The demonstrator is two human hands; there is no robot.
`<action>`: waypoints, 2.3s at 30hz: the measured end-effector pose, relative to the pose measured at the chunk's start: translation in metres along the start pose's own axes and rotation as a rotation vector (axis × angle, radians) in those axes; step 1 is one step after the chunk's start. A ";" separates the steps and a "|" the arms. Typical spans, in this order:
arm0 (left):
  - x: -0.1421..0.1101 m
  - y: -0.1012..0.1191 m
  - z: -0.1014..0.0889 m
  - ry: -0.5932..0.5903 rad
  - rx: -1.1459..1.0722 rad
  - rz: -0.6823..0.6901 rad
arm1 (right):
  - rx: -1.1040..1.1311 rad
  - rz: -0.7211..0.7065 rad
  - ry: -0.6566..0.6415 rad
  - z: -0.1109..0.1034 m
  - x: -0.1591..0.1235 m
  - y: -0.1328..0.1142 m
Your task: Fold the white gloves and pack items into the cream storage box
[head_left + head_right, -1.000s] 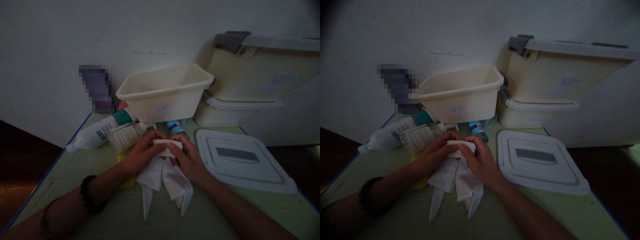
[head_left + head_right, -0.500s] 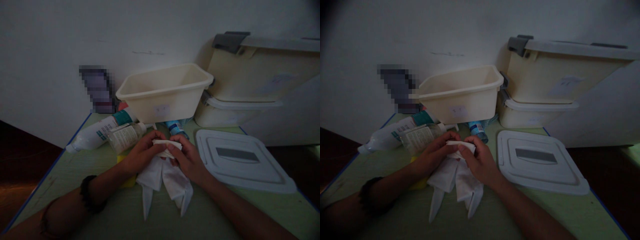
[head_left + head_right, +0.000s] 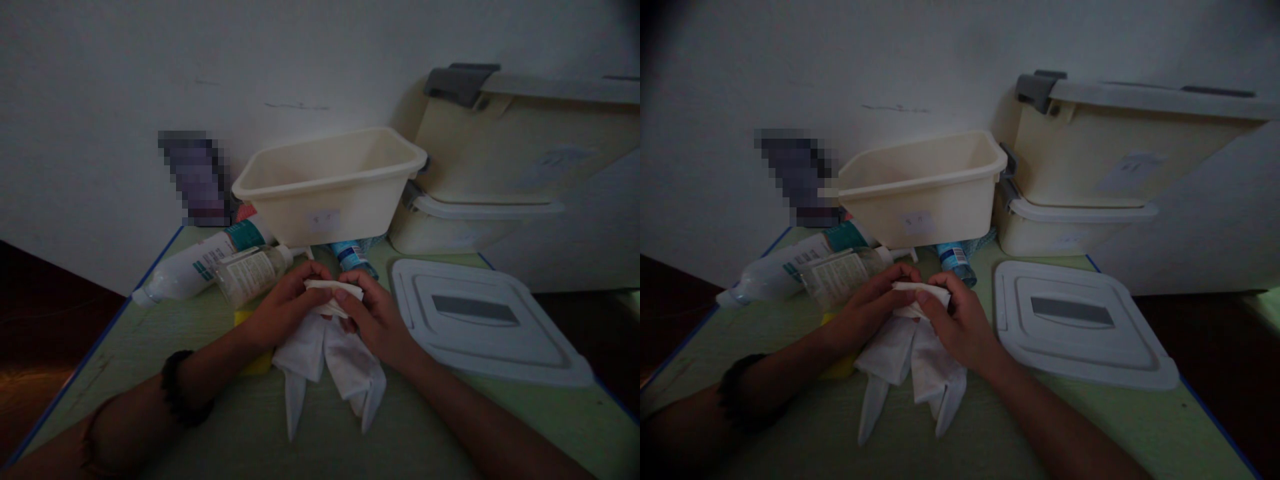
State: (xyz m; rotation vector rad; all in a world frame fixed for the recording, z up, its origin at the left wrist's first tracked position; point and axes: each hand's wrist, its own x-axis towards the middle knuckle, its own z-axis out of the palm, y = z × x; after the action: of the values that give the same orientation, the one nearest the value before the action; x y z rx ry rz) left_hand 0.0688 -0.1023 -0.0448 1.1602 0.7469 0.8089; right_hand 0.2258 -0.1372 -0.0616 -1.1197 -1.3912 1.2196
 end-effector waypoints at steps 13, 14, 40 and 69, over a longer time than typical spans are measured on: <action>0.003 -0.005 0.000 -0.051 -0.032 0.046 | 0.065 0.036 0.045 0.000 0.002 0.000; 0.004 -0.006 0.000 -0.047 -0.038 0.062 | 0.070 0.037 0.056 0.000 0.002 0.000; 0.007 -0.007 -0.008 -0.013 -0.172 0.100 | 0.088 -0.044 0.129 0.006 0.000 0.002; 0.008 -0.007 -0.002 0.097 -0.020 0.127 | 0.041 -0.061 0.101 0.005 0.001 0.005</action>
State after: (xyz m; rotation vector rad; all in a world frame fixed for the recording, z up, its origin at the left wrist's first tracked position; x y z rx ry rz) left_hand 0.0726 -0.0961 -0.0524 1.1657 0.7485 0.9822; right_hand 0.2208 -0.1362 -0.0671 -1.0880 -1.3088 1.1286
